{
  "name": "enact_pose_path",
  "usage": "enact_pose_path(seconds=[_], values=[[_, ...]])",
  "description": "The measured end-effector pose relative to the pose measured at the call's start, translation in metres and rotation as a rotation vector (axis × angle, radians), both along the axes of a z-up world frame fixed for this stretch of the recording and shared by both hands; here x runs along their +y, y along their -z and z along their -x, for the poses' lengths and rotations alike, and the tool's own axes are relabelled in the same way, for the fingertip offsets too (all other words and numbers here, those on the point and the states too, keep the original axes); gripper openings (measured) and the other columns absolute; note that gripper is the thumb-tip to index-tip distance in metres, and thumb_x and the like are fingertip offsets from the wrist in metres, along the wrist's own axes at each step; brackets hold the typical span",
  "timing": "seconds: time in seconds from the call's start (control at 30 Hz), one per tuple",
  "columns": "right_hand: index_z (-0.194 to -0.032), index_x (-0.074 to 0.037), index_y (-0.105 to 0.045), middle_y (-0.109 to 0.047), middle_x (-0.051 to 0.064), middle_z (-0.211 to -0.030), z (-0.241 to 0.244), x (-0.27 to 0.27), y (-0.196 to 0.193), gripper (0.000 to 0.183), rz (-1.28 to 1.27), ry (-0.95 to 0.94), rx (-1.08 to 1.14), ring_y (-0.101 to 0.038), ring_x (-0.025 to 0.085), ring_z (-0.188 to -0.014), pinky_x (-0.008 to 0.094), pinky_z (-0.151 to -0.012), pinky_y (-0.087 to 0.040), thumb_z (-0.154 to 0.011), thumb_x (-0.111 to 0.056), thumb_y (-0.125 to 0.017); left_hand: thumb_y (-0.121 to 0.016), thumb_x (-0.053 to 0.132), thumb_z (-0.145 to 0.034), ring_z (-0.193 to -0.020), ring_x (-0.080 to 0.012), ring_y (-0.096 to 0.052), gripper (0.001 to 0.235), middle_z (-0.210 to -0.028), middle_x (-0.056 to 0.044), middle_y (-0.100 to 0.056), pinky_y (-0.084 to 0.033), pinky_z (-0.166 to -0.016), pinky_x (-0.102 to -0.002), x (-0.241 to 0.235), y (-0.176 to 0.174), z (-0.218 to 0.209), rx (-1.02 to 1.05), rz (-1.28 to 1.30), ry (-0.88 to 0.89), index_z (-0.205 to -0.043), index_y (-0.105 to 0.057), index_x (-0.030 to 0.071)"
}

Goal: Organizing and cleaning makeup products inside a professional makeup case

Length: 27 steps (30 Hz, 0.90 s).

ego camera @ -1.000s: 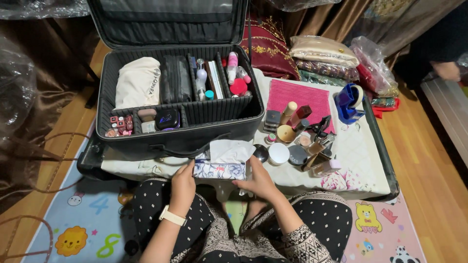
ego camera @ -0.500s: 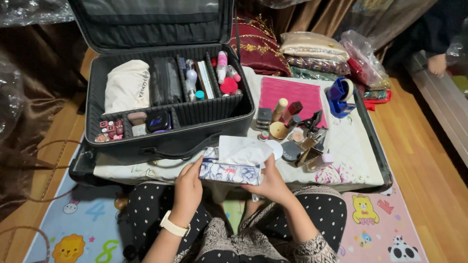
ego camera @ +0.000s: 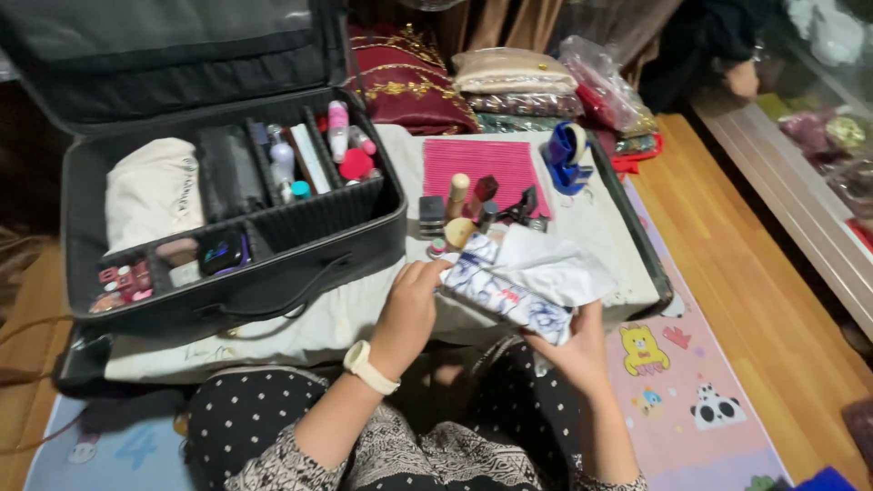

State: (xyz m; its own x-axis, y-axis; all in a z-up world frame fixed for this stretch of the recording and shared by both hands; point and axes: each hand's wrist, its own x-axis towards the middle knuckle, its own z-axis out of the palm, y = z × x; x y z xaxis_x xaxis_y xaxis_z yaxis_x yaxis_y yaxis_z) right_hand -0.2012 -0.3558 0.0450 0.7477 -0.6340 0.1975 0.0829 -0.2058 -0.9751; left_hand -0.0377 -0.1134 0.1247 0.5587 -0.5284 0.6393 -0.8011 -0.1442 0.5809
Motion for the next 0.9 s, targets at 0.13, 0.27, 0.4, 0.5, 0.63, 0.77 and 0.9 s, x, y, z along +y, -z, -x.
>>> enact_pose_path(seconds=[0.13,0.27,0.4,0.5,0.63,0.77,0.9], values=[[-0.153,-0.003,-0.028,-0.042,0.019,-0.152,0.032,-0.026,-0.013,0.125,0.038,0.136,-0.005,-0.057,0.040,-0.122,0.045,-0.092,-0.057,-0.046,0.011,-0.091,-0.044,-0.004,-0.098,-0.095,-0.0321,-0.066,0.035,-0.100,-0.012,-0.065,-0.053,-0.087,-0.039,-0.041,0.006,0.016,-0.038,-0.097,0.096,-0.128,-0.058,0.005],[-0.156,-0.006,-0.024,-0.037,0.015,-0.157,0.049,-0.052,-0.016,0.121,0.026,0.295,-0.009,-0.053,0.037,-0.128,0.045,-0.100,-0.053,-0.055,0.011,-0.088,-0.045,0.002,-0.098,-0.087,-0.0316,-0.066,0.028,-0.093,-0.010,-0.061,-0.055,-0.075,-0.041,-0.071,0.025,0.037,-0.071,-0.320,0.208,-0.124,-0.057,0.004],[-0.157,-0.006,-0.028,-0.040,0.021,-0.155,0.043,-0.059,-0.026,0.115,0.155,0.545,0.196,-0.042,0.040,-0.141,0.054,-0.117,-0.037,-0.063,-0.011,-0.094,-0.054,-0.001,-0.090,-0.085,-0.0379,-0.066,0.028,-0.095,-0.015,-0.061,-0.055,-0.069,-0.046,-0.089,0.066,0.050,-0.115,-0.583,0.391,-0.116,-0.060,0.003],[-0.141,0.004,-0.034,-0.054,0.025,-0.129,0.035,-0.085,0.003,0.092,0.299,0.612,0.173,-0.061,0.035,-0.112,0.041,-0.096,-0.050,-0.068,-0.015,-0.087,-0.056,-0.001,-0.081,-0.074,-0.0382,-0.064,0.022,-0.104,-0.018,-0.062,-0.053,-0.070,-0.048,-0.095,0.059,0.065,-0.052,-0.536,0.383,-0.102,-0.061,0.002],[-0.143,-0.001,-0.037,-0.059,0.023,-0.128,0.018,-0.103,0.036,0.092,0.310,0.661,0.170,-0.064,0.034,-0.111,0.041,-0.094,-0.051,-0.069,-0.018,-0.088,-0.060,0.001,-0.077,-0.089,-0.0363,-0.061,0.026,-0.112,-0.016,-0.058,-0.051,-0.076,-0.046,-0.104,0.066,0.071,-0.092,-0.466,0.398,-0.103,-0.060,0.004],[-0.140,0.004,-0.038,-0.054,0.024,-0.129,0.000,-0.121,0.074,0.091,0.413,0.724,0.184,-0.060,0.036,-0.113,0.042,-0.096,-0.049,-0.070,-0.025,-0.089,-0.058,0.003,-0.083,-0.097,-0.0343,-0.060,0.027,-0.127,-0.016,-0.058,-0.048,-0.084,-0.043,-0.110,0.070,0.072,-0.041,-0.433,0.452,-0.111,-0.061,0.003],[-0.137,0.004,-0.035,-0.057,0.027,-0.126,-0.016,-0.125,0.093,0.090,0.341,0.779,0.208,-0.064,0.037,-0.110,0.041,-0.094,-0.050,-0.072,-0.030,-0.089,-0.059,0.004,-0.086,-0.105,-0.0345,-0.059,0.031,-0.131,-0.017,-0.057,-0.047,-0.088,-0.043,-0.114,0.076,0.070,-0.041,-0.426,0.509,-0.116,-0.063,0.003]])
